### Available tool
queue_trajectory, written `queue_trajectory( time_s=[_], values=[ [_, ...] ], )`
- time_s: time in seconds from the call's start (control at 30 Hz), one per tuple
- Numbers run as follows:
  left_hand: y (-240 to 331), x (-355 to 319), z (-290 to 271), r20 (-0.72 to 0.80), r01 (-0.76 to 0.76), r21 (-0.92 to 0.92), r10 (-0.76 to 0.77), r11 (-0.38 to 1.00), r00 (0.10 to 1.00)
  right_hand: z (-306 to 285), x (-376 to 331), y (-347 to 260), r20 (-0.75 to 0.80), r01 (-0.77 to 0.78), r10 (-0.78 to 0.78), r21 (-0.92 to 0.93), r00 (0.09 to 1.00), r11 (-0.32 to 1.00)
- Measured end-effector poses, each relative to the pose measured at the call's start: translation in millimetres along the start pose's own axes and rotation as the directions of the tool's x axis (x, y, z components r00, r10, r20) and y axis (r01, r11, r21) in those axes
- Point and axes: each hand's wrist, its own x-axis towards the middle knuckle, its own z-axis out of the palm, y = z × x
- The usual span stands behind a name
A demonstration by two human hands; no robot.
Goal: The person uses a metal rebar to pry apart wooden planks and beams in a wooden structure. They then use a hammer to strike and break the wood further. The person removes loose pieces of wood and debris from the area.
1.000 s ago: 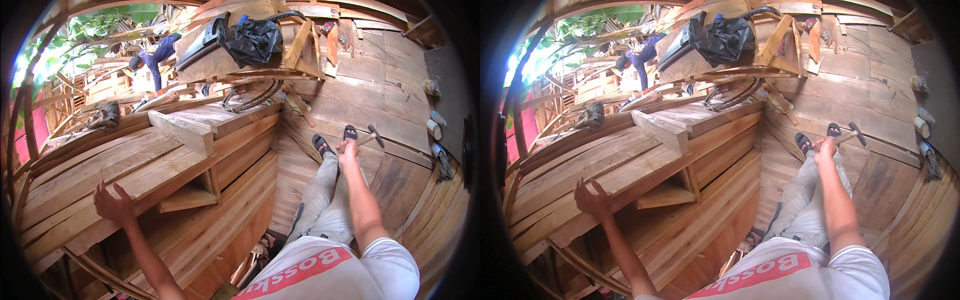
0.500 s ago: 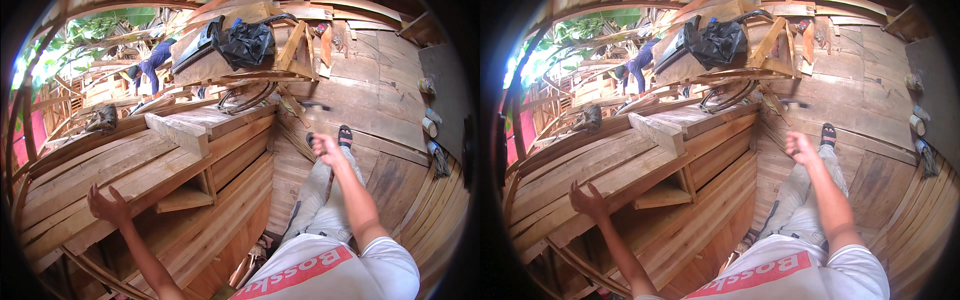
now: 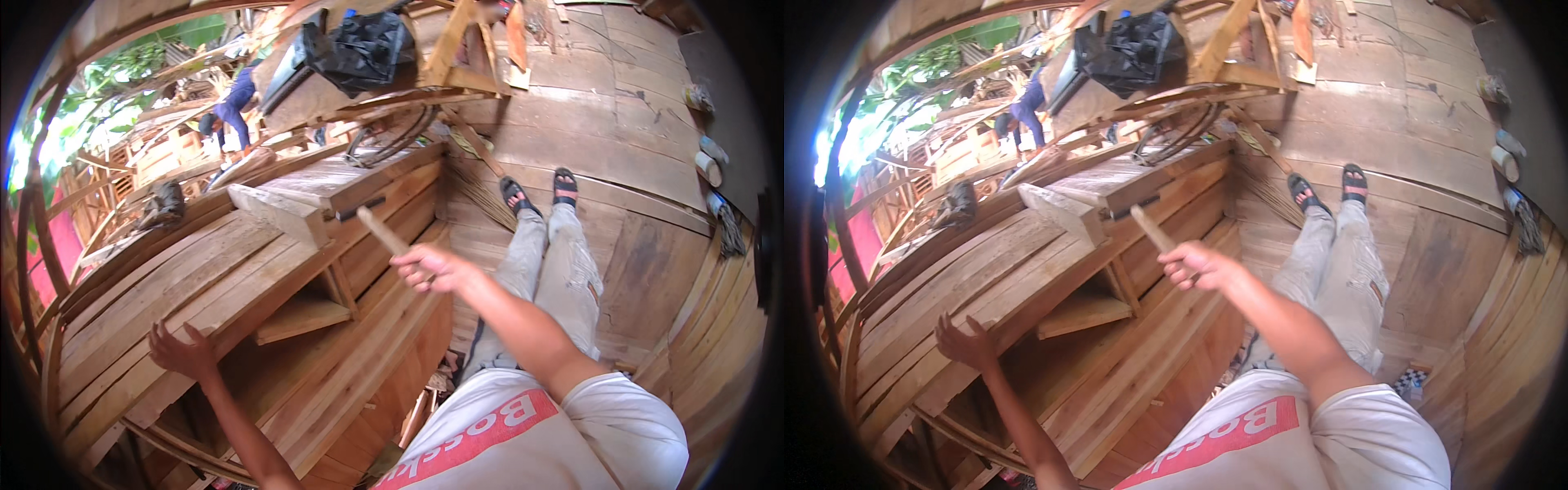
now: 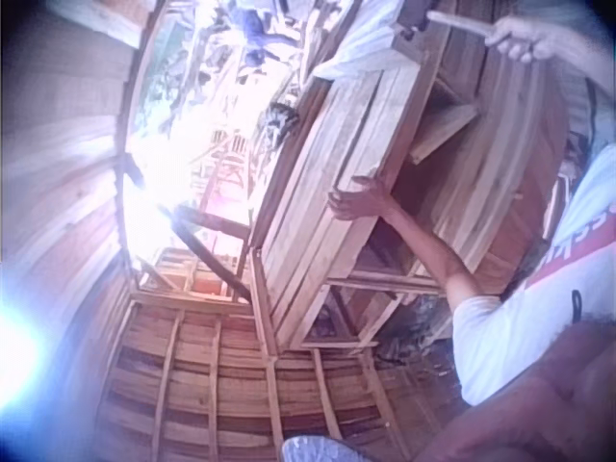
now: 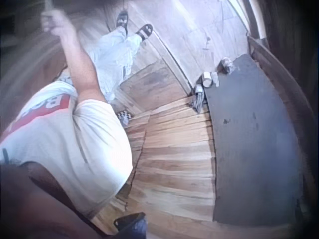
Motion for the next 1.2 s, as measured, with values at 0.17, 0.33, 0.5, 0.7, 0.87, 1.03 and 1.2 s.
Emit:
queue_trajectory(
  time_s=[0.17, 0.33, 0.5, 0.7, 0.87, 1.03, 1.2],
  values=[
    [-11.8, -7.9, -12.6, 0.115, 0.047, 0.092, -0.058, 0.995, 0.992, -57.0, -108.4, -67.9, -0.392, 0.443, -0.435, -0.075, 0.811, 0.893],
    [-42.2, -15.8, -45.5, 0.038, 0.013, 0.165, -0.020, 0.986, 0.999, -142.3, -129.9, -83.8, -0.779, 0.867, -0.610, -0.194, 0.149, 0.459],
    [-52.8, -26.5, -84.1, -0.027, -0.040, 0.059, 0.042, 0.997, 0.999, -99.3, -21.5, -10.0, -0.770, 0.654, -0.466, -0.084, 0.436, 0.751],
    [-40.7, -43.4, -121.2, -0.057, 0.026, -0.103, -0.032, 0.994, 0.998, 10.0, 12.2, 19.7, -0.069, 0.033, -0.031, 0.033, 0.997, 0.999],
    [-35.9, -126.2, -108.0, 0.005, 0.167, -0.168, -0.169, 0.972, 0.986, -60.0, -120.8, -52.9, -0.419, 0.419, -0.450, -0.168, 0.789, 0.892],
    [19.7, -213.5, -119.2, 0.286, 0.299, -0.331, -0.207, 0.895, 0.936, -171.0, -146.2, -85.9, -0.762, 0.851, -0.643, -0.387, -0.078, 0.355],
    [64.4, -209.1, -144.3, 0.453, 0.488, -0.494, -0.266, 0.720, 0.851, -82.0, 14.1, 6.3, -0.763, 0.594, -0.426, -0.070, 0.486, 0.802]
  ],
)
